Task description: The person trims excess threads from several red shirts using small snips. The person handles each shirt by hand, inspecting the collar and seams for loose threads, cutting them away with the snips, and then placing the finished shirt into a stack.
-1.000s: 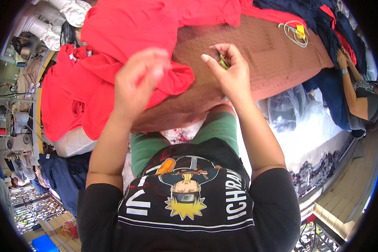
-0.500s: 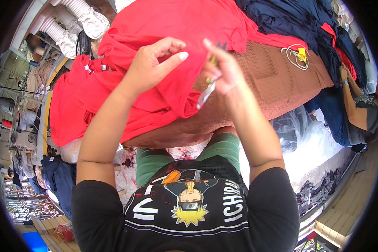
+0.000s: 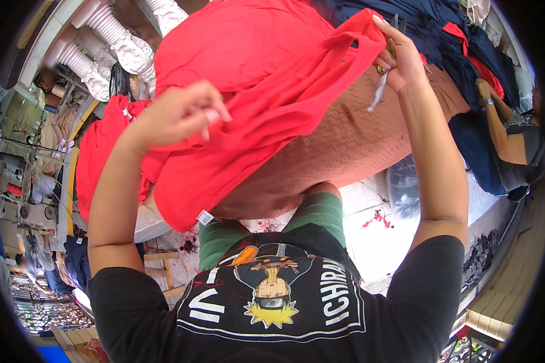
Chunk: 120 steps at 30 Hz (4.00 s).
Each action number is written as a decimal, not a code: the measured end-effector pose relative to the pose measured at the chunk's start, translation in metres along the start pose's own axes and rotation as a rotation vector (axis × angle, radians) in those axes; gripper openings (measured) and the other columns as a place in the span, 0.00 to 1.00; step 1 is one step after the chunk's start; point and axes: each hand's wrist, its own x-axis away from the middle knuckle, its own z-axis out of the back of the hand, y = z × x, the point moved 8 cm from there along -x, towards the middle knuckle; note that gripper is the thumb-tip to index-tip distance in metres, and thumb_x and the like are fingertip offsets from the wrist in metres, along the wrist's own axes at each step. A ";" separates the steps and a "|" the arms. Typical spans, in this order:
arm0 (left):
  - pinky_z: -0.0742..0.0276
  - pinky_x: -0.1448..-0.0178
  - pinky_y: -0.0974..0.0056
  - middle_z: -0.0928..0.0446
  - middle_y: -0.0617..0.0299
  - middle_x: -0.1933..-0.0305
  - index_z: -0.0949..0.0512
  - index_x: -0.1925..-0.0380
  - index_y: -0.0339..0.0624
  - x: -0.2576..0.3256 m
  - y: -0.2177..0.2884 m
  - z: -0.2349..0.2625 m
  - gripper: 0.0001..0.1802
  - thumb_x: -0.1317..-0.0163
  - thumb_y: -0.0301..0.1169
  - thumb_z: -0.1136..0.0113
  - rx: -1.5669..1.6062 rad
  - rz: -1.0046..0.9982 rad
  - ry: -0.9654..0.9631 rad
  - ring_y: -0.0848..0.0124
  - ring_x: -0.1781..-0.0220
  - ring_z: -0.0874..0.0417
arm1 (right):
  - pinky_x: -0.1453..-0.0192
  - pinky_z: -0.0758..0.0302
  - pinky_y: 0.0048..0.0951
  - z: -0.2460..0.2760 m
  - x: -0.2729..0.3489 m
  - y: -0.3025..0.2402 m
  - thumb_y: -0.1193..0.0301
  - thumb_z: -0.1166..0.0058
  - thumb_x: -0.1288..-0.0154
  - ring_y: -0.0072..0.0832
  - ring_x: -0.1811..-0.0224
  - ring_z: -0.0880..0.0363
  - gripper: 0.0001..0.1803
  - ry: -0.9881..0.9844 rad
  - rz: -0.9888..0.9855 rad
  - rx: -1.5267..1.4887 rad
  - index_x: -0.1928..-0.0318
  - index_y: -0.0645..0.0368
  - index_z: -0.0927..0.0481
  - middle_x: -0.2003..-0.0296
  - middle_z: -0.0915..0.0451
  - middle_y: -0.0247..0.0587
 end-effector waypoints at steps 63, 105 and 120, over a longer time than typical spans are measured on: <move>0.22 0.54 0.63 0.17 0.56 0.62 0.19 0.66 0.35 -0.035 -0.085 -0.171 0.09 0.39 0.31 0.39 0.216 0.126 0.627 0.60 0.60 0.16 | 0.50 0.30 0.21 -0.006 0.146 0.176 0.74 0.43 0.34 0.18 0.57 0.27 0.13 -0.165 0.097 0.939 0.50 0.62 0.23 0.60 0.24 0.31; 0.24 0.47 0.69 0.17 0.57 0.57 0.21 0.59 0.32 -0.027 -0.129 -0.162 0.13 0.33 0.33 0.43 0.353 0.252 0.450 0.75 0.56 0.18 | 0.57 0.29 0.18 -0.018 0.141 0.188 0.84 0.42 0.42 0.18 0.60 0.24 0.07 -0.336 0.019 0.808 0.63 0.63 0.19 0.63 0.22 0.33; 0.25 0.49 0.71 0.17 0.61 0.61 0.22 0.58 0.33 -0.026 -0.124 -0.161 0.12 0.32 0.33 0.44 0.326 0.245 0.477 0.77 0.58 0.19 | 0.67 0.23 0.31 -0.081 0.154 0.172 0.68 0.39 0.40 0.36 0.68 0.18 0.10 -0.315 0.369 1.386 0.60 0.59 0.20 0.67 0.20 0.39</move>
